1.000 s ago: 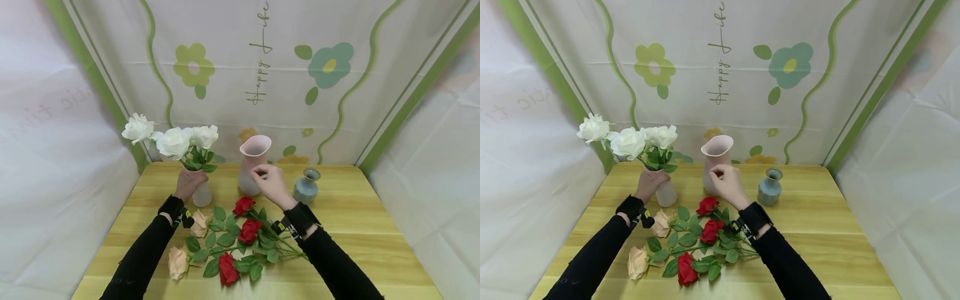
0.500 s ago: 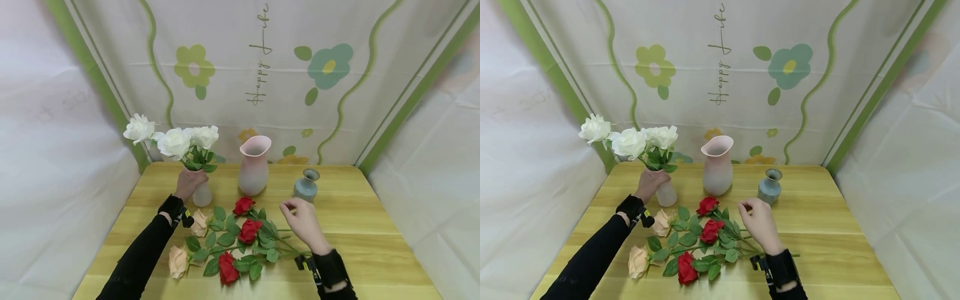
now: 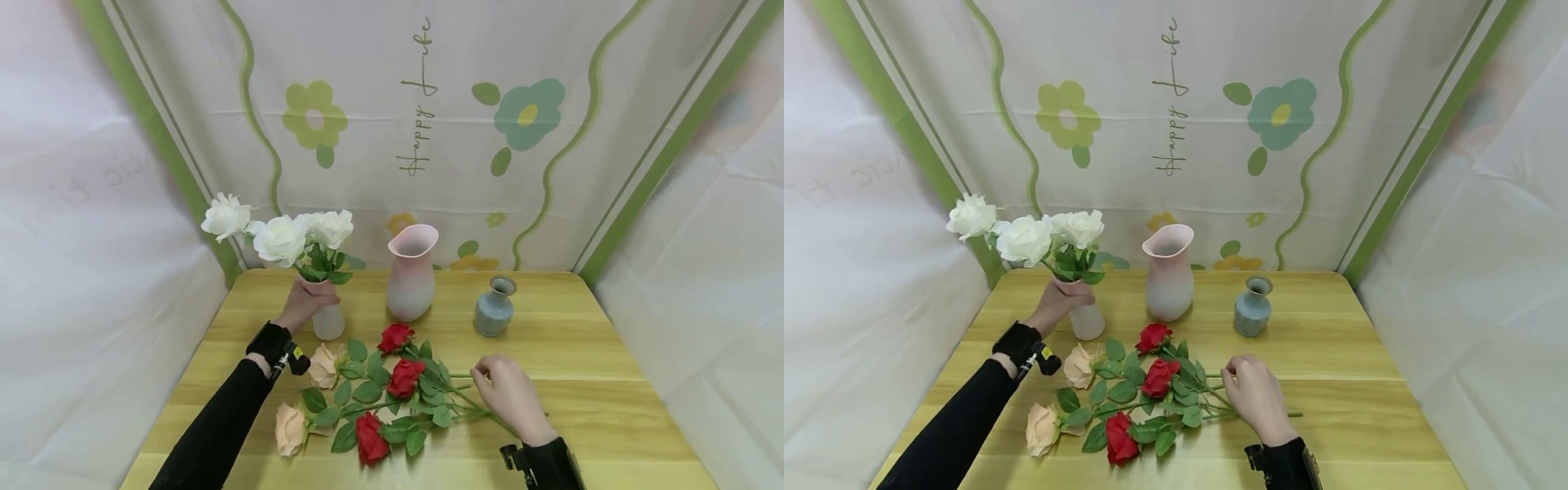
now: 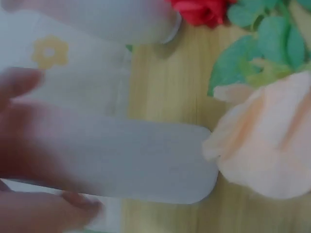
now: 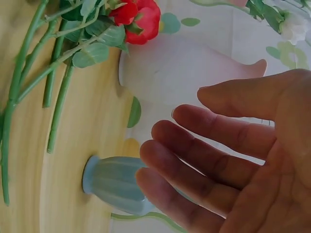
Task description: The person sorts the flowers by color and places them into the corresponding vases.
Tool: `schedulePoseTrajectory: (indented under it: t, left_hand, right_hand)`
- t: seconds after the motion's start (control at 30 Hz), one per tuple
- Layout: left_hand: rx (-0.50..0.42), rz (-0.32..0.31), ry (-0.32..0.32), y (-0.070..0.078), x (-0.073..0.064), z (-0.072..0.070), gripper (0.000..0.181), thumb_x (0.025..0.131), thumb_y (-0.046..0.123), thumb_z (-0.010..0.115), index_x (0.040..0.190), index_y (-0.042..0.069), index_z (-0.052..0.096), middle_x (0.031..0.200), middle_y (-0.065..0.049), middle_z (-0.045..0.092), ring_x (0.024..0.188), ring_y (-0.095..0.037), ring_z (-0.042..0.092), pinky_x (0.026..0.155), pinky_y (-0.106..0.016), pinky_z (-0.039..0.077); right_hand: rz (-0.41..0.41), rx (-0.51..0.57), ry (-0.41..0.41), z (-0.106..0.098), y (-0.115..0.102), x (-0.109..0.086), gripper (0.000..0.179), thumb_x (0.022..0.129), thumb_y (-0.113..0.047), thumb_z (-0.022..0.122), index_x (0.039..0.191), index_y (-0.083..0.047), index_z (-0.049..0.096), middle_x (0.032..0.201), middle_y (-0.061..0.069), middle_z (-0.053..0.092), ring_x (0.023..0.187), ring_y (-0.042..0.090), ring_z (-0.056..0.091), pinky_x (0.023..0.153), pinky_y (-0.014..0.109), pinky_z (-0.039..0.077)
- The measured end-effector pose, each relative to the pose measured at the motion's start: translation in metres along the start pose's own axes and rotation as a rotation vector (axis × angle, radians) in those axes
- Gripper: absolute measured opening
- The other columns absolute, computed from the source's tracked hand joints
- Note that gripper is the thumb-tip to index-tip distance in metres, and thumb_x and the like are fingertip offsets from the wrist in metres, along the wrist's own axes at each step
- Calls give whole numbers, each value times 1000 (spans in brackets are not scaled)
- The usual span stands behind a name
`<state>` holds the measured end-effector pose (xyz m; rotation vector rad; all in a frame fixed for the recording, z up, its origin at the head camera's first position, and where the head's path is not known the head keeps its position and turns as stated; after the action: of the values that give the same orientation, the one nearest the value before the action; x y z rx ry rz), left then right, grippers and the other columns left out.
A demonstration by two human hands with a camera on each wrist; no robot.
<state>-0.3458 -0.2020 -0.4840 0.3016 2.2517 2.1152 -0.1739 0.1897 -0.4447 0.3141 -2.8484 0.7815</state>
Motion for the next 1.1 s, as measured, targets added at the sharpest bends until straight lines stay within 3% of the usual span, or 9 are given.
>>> schedulePoseTrajectory:
  t: [0.13,0.2,0.27,0.43,0.5,0.57,0.73,0.97,1.1]
  left_hand:
    - [118,-170,18,-1,-28,6,106,89,26,76,157,7,-4,159,-24,13,143,-39,22,109,-51,33]
    - [214,-310,63,20,-55,19,111,92,31,70,152,-1,-17,158,-30,-6,144,-45,4,112,-57,23]
    - [251,-348,67,24,-71,25,107,94,32,66,150,-7,-16,156,-33,-10,143,-47,2,112,-58,22]
    - [274,-309,-75,34,-99,49,68,99,30,60,146,-10,30,147,-35,28,134,-47,33,105,-52,35]
    - [298,-328,-142,37,-108,60,68,100,35,59,146,-9,33,147,-34,30,134,-46,33,106,-51,34]
    - [342,-343,-194,41,-114,71,81,100,38,57,152,-9,16,155,-32,16,141,-46,19,109,-57,29]
    - [459,-239,-254,57,-102,98,80,99,39,59,151,-10,22,153,-31,26,139,-43,27,108,-56,31]
    - [478,-121,-287,61,-67,127,84,97,41,63,156,1,19,144,-23,44,110,-39,59,90,-47,48]
    - [518,-76,-293,53,-46,137,88,97,38,64,157,4,10,152,-22,33,129,-36,46,101,-45,41]
  right_hand:
    - [9,-2,-5,3,3,-2,6,90,-9,70,85,-11,73,81,-4,65,73,10,61,62,29,53]
    - [14,-6,-7,5,4,-3,7,90,-9,70,84,-11,73,81,-3,65,73,10,61,62,29,53]
    - [23,-9,-10,7,6,-3,7,90,-10,70,84,-12,73,82,-4,65,74,10,61,62,29,53]
    - [23,-3,-24,13,5,-1,7,92,-12,70,86,-15,72,84,-5,63,78,11,61,66,30,52]
    - [19,-1,-27,15,3,-1,6,91,-12,70,86,-14,72,84,-5,63,78,12,61,66,31,52]
    - [19,-7,-34,18,2,-1,6,91,-13,70,86,-14,72,85,-4,63,78,12,61,65,30,51]
    - [-45,-91,-54,29,-2,-1,8,91,-12,70,83,-13,70,81,-5,59,70,10,56,57,24,46]
    - [-340,-320,2,44,-13,2,14,84,-10,76,76,-11,65,69,-3,49,61,12,50,50,25,45]
    - [-468,-427,8,53,-12,0,13,79,-13,80,79,-7,68,72,3,54,64,17,54,51,27,50]
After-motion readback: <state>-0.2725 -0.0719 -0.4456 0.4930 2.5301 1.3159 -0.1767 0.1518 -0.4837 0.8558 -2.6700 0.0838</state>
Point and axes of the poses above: each hand's wrist, its own x-axis towards the middle knuckle, its own z-axis out of the palm, y = z × x, the point moved 6 cm from there along x, towards the middle knuckle
